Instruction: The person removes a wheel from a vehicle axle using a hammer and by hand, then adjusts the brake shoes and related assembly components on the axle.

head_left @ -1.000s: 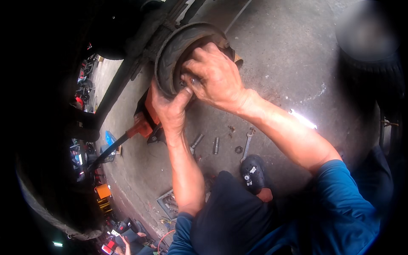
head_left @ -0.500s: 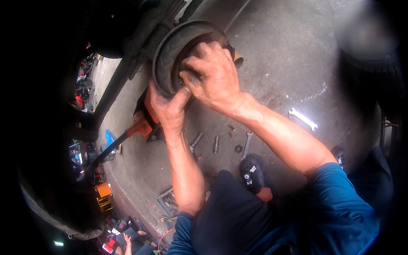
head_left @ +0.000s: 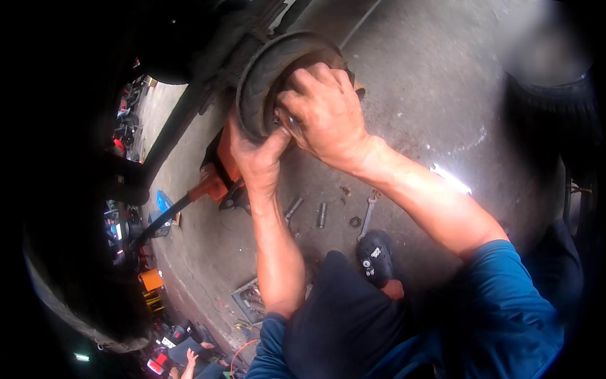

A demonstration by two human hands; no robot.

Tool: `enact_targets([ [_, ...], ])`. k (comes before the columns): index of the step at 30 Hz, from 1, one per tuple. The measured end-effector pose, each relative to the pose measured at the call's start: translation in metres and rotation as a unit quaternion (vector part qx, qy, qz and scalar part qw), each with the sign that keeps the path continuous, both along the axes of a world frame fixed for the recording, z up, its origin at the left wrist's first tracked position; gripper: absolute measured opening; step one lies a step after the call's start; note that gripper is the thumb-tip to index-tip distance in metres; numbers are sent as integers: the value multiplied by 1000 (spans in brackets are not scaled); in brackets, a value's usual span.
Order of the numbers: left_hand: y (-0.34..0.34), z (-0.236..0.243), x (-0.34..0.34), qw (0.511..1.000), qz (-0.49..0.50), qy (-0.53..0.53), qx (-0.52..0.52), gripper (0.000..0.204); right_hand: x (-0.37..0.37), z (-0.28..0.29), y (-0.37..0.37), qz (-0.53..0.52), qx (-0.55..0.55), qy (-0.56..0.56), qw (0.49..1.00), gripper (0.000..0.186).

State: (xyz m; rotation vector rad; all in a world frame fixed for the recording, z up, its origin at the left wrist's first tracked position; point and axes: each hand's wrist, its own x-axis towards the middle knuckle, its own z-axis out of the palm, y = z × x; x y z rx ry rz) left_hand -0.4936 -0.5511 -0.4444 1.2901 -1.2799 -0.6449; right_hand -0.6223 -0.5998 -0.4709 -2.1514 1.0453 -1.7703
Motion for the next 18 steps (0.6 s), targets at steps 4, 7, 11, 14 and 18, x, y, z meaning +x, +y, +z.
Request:
enact_targets([
  [4,1,-1,-1,999,-17,30,-4,68,-2,1,0,30,41,-2,999,15],
  [7,2,-2,-2,999,-14,26,-14,65,2,2,2,9,54,-24,998,12],
  [11,3,3,-3,1000,-4,8,-14,62,4,5,4,2,73,-45,996,13],
  [14,5,0,-3,1000,3,0,-16,58,5,4,6,-7,94,-72,993,14],
  [18,7,6,-6,1000,2,-12,-18,55,2,-2,2,37,10,-53,998,17],
])
